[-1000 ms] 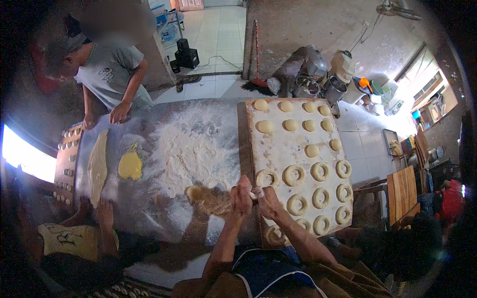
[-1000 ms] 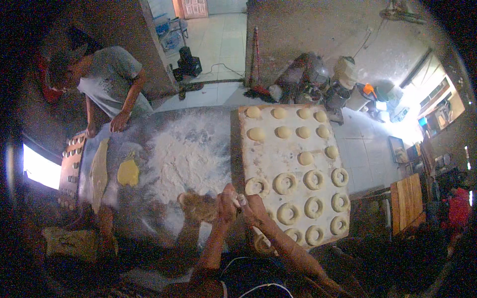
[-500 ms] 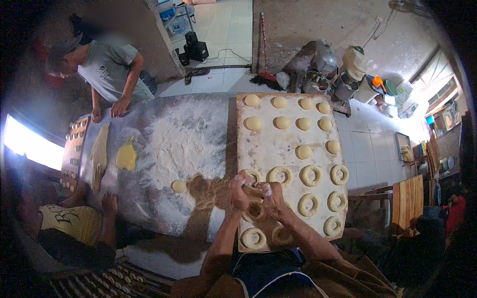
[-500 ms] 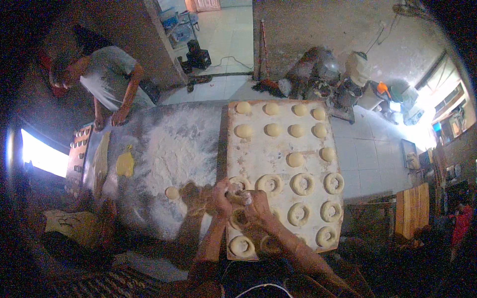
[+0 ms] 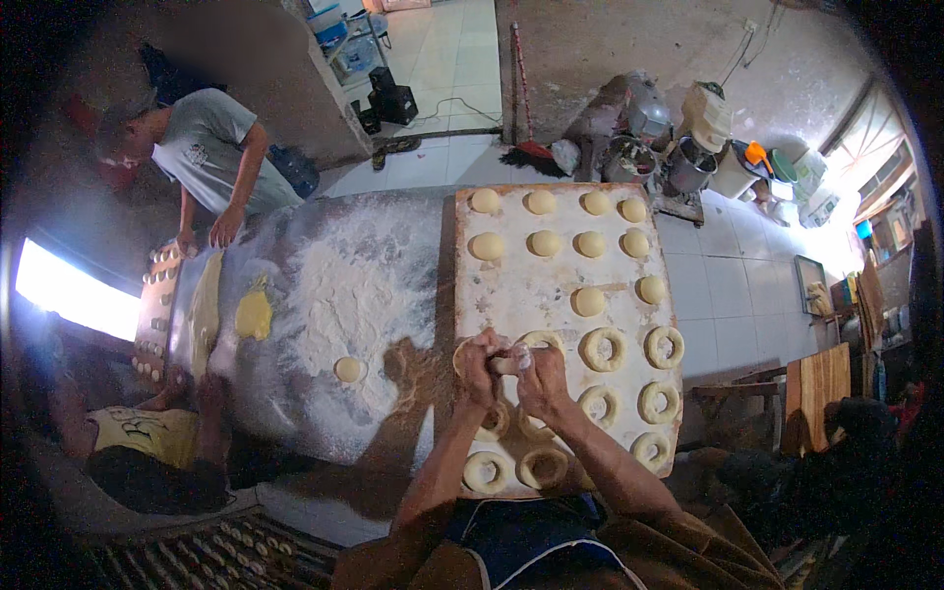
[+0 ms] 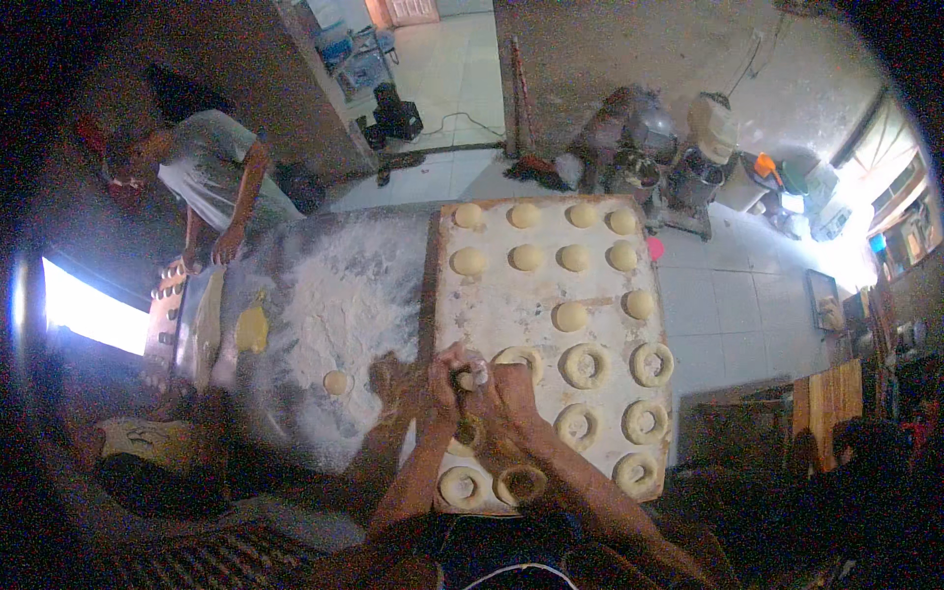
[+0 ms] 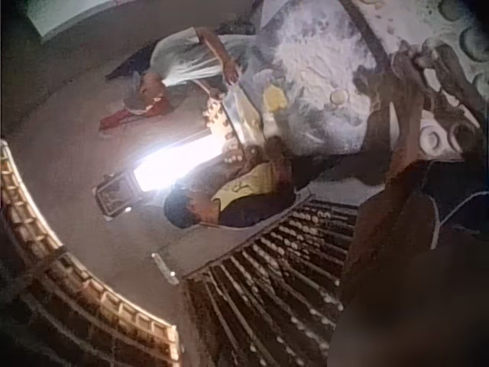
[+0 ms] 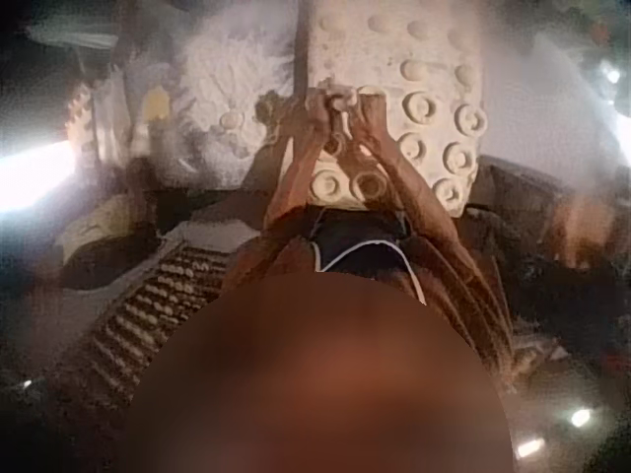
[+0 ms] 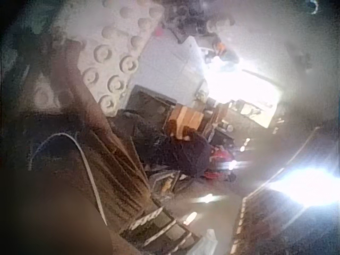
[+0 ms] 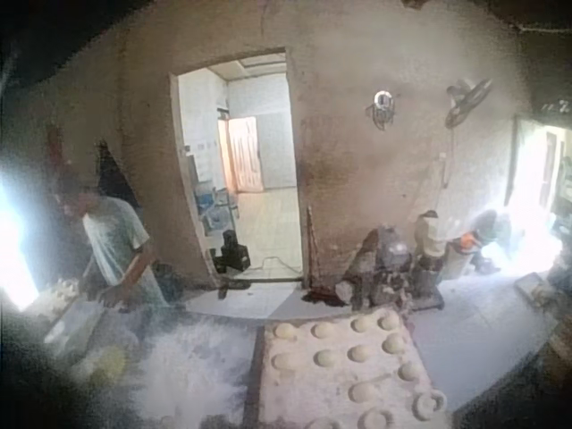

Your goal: The person shapes dough balls into ring shapes by hand and places them onto a wooden tray. They then lift the tray and place it onto a multi-tiered wooden rack. The person continues shaping additional dough rings and arranging them on the tray.

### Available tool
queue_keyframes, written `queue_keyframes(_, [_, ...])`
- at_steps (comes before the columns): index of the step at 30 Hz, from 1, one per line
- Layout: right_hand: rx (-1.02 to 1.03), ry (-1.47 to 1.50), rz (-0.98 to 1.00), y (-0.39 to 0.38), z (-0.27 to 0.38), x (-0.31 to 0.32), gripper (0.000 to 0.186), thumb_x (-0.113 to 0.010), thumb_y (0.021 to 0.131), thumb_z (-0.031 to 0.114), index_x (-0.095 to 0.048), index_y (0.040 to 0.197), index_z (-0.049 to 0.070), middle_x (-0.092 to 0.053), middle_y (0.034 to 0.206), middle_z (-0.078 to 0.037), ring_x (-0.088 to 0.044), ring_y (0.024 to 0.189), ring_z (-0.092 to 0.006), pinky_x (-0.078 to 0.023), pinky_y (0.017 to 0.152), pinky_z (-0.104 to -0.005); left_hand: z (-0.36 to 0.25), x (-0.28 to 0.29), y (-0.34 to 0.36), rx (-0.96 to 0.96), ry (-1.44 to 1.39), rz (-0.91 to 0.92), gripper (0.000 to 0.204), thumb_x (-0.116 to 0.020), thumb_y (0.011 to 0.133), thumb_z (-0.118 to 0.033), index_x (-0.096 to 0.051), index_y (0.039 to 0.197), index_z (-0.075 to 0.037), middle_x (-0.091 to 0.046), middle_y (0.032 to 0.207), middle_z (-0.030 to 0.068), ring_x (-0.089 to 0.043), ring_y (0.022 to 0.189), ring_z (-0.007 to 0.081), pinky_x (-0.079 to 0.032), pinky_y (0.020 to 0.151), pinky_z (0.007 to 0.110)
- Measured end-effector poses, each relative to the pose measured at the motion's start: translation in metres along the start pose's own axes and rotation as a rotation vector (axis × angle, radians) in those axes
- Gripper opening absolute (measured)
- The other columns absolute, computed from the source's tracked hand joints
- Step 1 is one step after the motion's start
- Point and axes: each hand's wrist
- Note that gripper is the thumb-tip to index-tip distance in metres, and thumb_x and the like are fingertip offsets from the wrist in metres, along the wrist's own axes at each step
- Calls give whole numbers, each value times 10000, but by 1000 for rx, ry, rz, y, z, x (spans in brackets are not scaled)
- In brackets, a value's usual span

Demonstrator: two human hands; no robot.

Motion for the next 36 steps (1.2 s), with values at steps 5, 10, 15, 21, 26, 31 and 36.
queue_keyframes(5, [-58,411,-46,24,10,3,364,-532,864,323,-563,760,-25,-496,590,-58,-453,571,-139,-393,525,-338,3,15,47,178,-565,-24,334,-404,945,-319,-466,780,-35,-473,741,86,-484,689,235,-409,698,360])
queue_keyframes(10, [-110,70,-92,82,2,27,263,-664,745,170,-574,904,-19,-594,678,-143,-563,603,-224,-464,587,-360,-53,52,158,923,-309,275,304,-393,941,-236,-475,1065,29,-521,1003,207,-515,902,351,-415,809,454])
queue_keyframes(15, [-12,-482,-283,74,-57,11,465,-630,781,194,-452,1129,-59,-569,1016,-231,-555,894,-376,-450,792,-449,89,11,122,359,324,164,282,-476,897,-199,-524,1071,18,-562,975,213,-533,945,365,-420,810,467])
queue_keyframes(21, [-125,-706,-349,44,-76,80,474,-623,743,232,-510,1102,-56,-560,974,-231,-512,994,-368,-392,884,-452,23,31,143,191,88,389,293,-688,757,-183,-614,973,1,-580,912,185,-532,930,366,-426,819,440])
queue_keyframes(26, [-164,-682,-146,43,-91,83,243,-632,709,205,-621,891,45,-585,949,-174,-540,906,-352,-426,814,-441,49,26,134,211,116,363,339,-697,750,-182,-605,1024,-4,-572,944,176,-521,950,354,-419,842,431])
queue_keyframes(31, [-154,-582,-198,40,-76,88,236,-654,678,152,-607,876,31,-611,853,-167,-571,846,-375,-464,770,-438,13,93,98,240,2,91,312,-661,794,-155,-574,1054,-7,-570,975,158,-549,903,314,-428,819,408])
queue_keyframes(36, [-188,-209,-150,48,-43,55,334,-756,628,117,-587,899,19,-640,831,-146,-624,776,-309,-500,696,-379,43,205,-6,557,4,-26,169,-593,850,-115,-576,980,-8,-569,943,129,-554,869,265,-434,762,352])
Point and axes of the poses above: each hand's wrist, its own y-axis towards the middle knuckle, its own x-axis out of the back of the hand, z = x × y
